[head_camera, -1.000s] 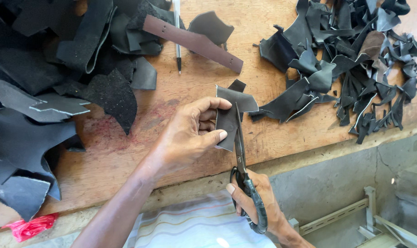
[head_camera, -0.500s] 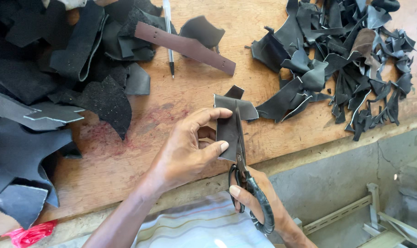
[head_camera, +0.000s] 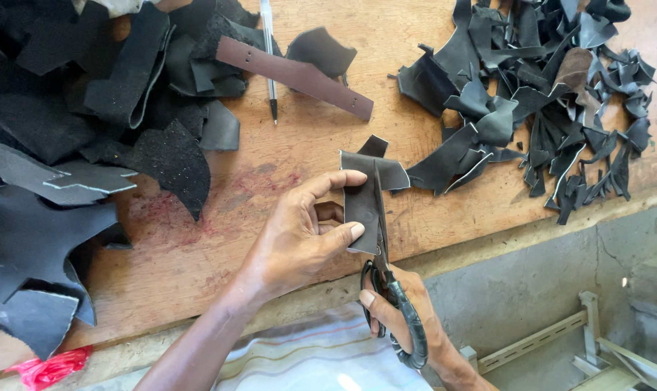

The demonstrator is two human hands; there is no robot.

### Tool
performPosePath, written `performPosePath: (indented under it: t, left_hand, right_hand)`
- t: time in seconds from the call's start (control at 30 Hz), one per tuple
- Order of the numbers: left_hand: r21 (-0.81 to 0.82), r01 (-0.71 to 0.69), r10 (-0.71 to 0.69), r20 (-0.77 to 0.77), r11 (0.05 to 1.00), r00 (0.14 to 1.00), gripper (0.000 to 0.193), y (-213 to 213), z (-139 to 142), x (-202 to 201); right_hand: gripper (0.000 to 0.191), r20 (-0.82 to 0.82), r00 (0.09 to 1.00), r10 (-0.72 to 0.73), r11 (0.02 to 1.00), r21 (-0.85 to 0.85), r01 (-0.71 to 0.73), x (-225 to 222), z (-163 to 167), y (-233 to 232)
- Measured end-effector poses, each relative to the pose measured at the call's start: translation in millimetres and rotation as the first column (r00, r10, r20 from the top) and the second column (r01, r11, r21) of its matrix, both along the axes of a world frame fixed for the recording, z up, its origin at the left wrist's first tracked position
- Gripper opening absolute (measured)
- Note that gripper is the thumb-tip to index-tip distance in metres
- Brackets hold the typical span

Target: The person aligns a black leather piece over a brown template on a wooden table, marks it with a pen, and then uses shears to cut the leather along the marked outline. The finished piece is added to a stack of similar cut pieces.

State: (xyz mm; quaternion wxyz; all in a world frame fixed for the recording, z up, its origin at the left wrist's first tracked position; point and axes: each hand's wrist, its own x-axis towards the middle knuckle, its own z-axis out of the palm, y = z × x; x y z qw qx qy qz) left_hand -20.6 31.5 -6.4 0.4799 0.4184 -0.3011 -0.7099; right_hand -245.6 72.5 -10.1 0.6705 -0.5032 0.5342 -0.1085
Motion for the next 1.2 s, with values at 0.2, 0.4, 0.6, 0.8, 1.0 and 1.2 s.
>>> performPosePath:
  t: [0.2, 0.4, 0.6, 0.8, 1.0, 1.2]
  left_hand:
    - [0.015, -0.015, 0.015, -0.049, 1.0, 0.999, 0.058, -0.3, -4.6, -1.4]
    - [0.024, -0.019, 0.021, -0.086, 1.0, 0.996, 0.059, 1.0, -7.1, -1.2]
    - [0.054, -0.032, 0.039, -0.146, 0.998, 0.989, 0.057, 3.3, -5.0, -4.3]
    - [0.077, -0.19, 0.184, 0.079, 0.979, 0.98, 0.031, -1.3, -9.8, -6.3]
    - [-0.058, -0.298, 0.303, 0.119, 0.953, 0.945, 0.033, -5.4, -14.2, -7.9]
    - [-0.111, -0.268, 0.287, 0.225, 0.957, 0.931, 0.048, -2.5, -6.6, -12.4]
  right_hand:
    - [0.019, -0.003, 0.999, -0.035, 0.999, -0.019, 0.035, 4.3, -1.9, 1.7]
    - [0.021, 0.065, 0.996, -0.064, 0.998, -0.023, 0.065, 6.4, -5.7, 5.8]
    - [0.02, 0.046, 0.993, -0.111, 0.994, -0.017, 0.111, 7.8, -7.6, 12.3]
    - [0.022, 0.058, 0.998, -0.029, 1.0, -0.008, 0.029, 2.8, -1.8, 11.3]
    - [0.022, 0.095, 0.995, 0.009, 1.0, -0.018, -0.008, 2.4, -1.2, 6.6]
    - [0.022, 0.123, 0.992, -0.017, 0.998, 0.066, 0.009, 1.5, -0.7, 1.9]
